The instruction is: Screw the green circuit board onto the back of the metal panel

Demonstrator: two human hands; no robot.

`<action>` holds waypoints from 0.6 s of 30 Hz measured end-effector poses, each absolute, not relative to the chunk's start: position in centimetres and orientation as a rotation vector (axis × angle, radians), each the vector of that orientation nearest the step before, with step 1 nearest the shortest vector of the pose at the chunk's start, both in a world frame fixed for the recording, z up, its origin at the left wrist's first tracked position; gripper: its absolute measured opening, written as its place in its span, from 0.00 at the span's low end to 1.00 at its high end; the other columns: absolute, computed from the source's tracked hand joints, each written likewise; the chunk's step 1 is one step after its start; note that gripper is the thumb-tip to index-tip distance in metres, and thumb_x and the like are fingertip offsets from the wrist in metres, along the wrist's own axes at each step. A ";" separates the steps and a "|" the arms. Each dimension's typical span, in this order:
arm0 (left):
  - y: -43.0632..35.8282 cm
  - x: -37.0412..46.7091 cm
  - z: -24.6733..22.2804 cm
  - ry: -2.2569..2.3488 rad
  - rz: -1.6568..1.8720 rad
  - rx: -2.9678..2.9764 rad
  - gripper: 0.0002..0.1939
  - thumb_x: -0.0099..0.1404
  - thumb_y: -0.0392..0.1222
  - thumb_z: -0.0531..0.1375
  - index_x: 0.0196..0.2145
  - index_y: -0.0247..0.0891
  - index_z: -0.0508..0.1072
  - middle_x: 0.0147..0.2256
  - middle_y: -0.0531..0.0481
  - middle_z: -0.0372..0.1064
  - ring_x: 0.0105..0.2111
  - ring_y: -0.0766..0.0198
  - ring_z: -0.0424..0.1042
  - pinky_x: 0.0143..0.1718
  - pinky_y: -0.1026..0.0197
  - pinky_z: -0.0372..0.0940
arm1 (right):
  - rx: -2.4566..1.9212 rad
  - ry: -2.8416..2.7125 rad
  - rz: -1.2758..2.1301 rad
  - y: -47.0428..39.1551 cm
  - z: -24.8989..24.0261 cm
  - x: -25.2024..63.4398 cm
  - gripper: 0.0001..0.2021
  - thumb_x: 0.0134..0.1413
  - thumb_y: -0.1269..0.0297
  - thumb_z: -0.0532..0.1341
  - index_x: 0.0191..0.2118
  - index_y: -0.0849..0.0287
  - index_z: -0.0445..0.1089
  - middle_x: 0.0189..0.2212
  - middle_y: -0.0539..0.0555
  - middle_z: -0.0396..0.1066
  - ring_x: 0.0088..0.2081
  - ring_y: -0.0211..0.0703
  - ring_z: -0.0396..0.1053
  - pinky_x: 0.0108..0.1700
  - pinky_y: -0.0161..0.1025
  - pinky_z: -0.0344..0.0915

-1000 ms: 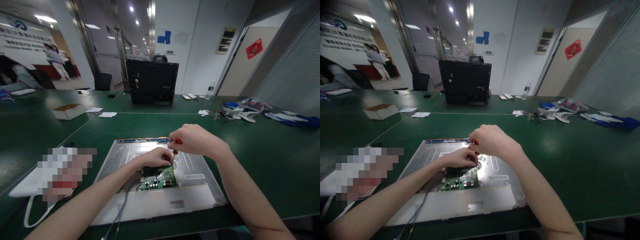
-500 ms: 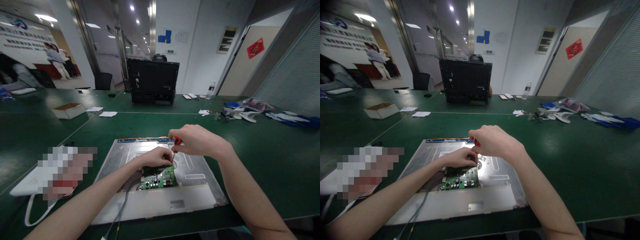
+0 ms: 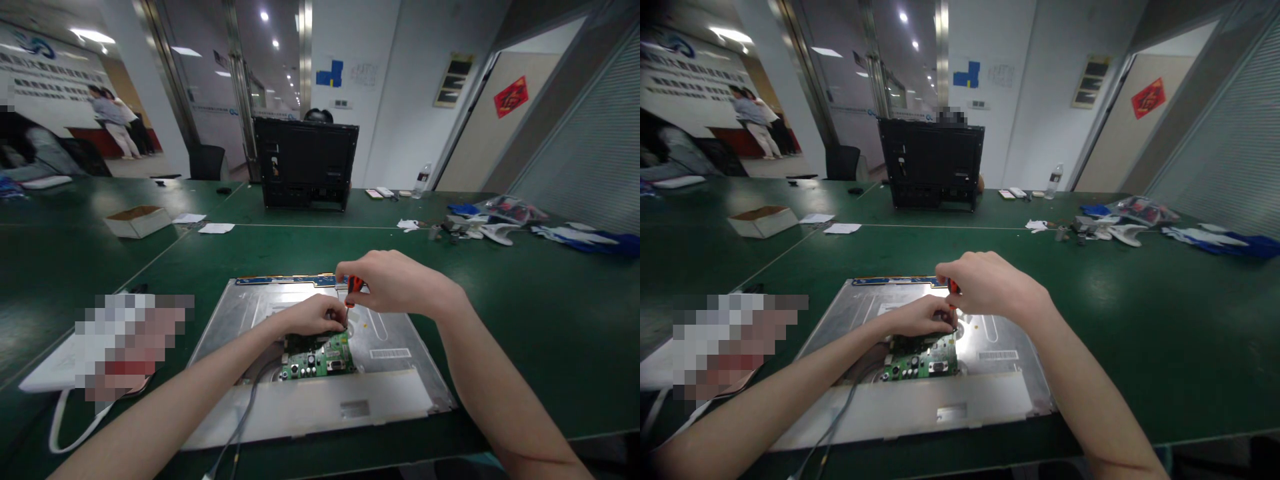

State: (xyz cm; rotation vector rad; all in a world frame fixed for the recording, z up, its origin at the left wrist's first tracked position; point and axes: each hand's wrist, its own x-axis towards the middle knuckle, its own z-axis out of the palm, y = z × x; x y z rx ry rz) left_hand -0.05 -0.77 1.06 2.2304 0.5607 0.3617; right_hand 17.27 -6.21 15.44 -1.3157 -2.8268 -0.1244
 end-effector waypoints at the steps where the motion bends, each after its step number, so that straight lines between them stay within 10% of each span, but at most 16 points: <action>1: -0.8 -0.1 1.0 0.556 0.364 2.239 0.03 0.59 0.35 0.61 0.33 0.34 0.73 0.31 0.51 0.72 0.31 0.66 0.69 0.34 0.66 0.60 | -1.324 -2.823 -0.130 -6.2 15.5 17.2 0.09 0.51 0.60 0.59 0.39 0.53 0.69 0.28 0.50 0.72 0.28 0.40 0.66 0.25 0.34 0.48; 18: -0.8 0.1 1.0 0.565 0.349 2.262 0.01 0.59 0.33 0.60 0.32 0.34 0.72 0.31 0.51 0.71 0.31 0.65 0.68 0.33 0.65 0.60 | -1.321 -2.828 -0.151 -6.1 15.6 17.0 0.09 0.52 0.60 0.60 0.40 0.53 0.70 0.27 0.50 0.71 0.27 0.39 0.65 0.24 0.34 0.46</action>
